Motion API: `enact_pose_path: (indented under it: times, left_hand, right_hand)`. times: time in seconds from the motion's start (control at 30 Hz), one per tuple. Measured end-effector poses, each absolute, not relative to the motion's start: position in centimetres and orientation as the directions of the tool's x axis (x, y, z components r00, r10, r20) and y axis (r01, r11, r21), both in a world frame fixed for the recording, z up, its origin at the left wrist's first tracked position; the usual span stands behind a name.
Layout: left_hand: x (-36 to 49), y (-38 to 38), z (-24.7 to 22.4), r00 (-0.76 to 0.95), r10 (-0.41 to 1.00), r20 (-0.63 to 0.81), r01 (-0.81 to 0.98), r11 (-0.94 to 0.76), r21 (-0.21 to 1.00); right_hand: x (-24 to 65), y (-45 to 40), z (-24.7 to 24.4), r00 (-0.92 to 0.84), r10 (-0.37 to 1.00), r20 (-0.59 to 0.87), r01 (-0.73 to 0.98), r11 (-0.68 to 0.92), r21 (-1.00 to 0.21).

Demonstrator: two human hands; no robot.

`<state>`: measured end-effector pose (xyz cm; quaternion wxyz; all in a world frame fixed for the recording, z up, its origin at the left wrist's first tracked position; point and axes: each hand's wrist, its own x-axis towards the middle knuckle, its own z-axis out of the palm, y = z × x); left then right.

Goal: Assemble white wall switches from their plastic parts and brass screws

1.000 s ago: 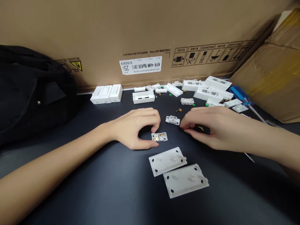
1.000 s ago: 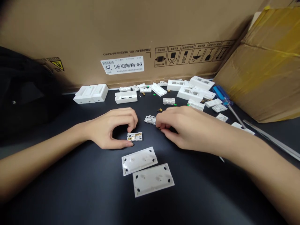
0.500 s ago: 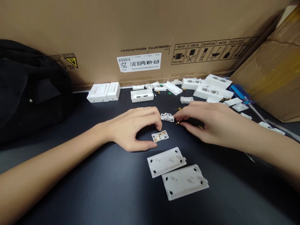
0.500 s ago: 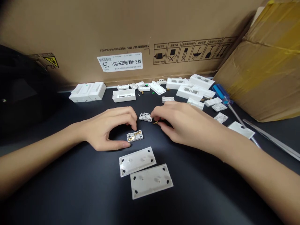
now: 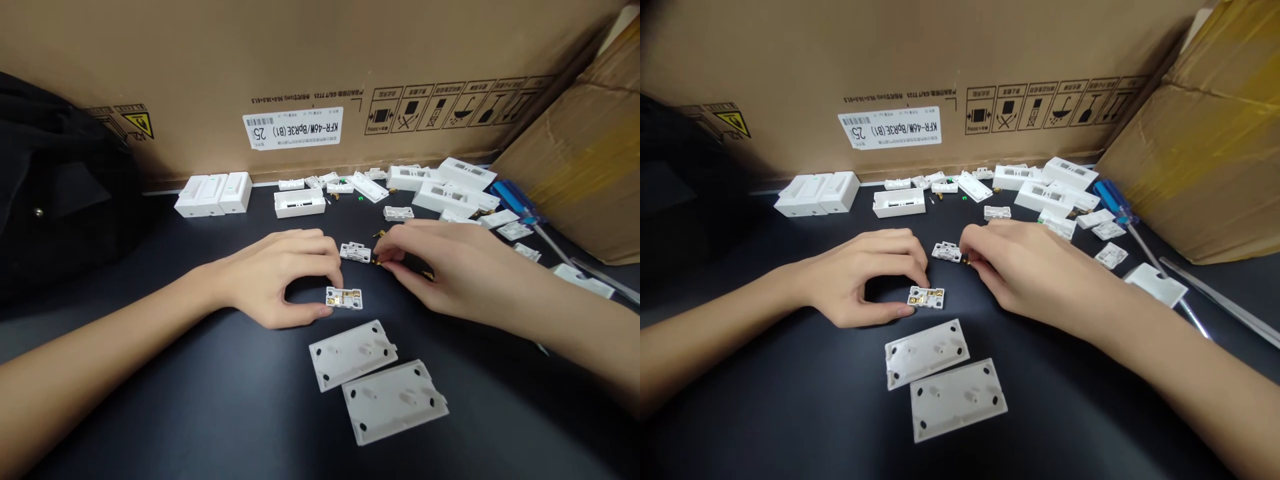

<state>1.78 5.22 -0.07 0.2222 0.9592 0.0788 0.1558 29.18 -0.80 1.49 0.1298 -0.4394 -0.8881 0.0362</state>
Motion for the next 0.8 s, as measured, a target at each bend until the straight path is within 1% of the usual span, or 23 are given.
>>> enact_pose_path:
  times: [0.17,0.4,0.53,0.67,0.8]
  left_hand:
    - [1.8,5.3,-0.1,0.938,0.211,0.274,0.075,-0.898,0.433]
    - [1.8,5.2,-0.3,0.928,0.184,0.323,0.014,-0.886,0.464]
    - [1.7,5.2,-0.5,0.916,0.187,0.355,-0.008,-0.876,0.482]
    - [1.7,5.2,-0.5,0.923,0.155,0.353,-0.029,-0.884,0.466]
    - [1.7,5.3,-0.5,0.924,0.146,0.353,-0.032,-0.892,0.452]
  right_hand:
    - [29.1,-1.1,2.7,-0.567,0.8,0.194,0.762,0.6,-0.245]
    - [27.3,-2.4,2.8,-0.579,0.758,0.301,0.682,0.653,-0.33]
    - [26.5,-2.7,1.9,-0.582,0.762,0.283,0.667,0.647,-0.369]
    - [26.3,-2.7,1.6,-0.596,0.768,0.235,0.649,0.633,-0.423]
    - [26.3,-2.8,1.7,-0.613,0.753,0.24,0.629,0.649,-0.428]
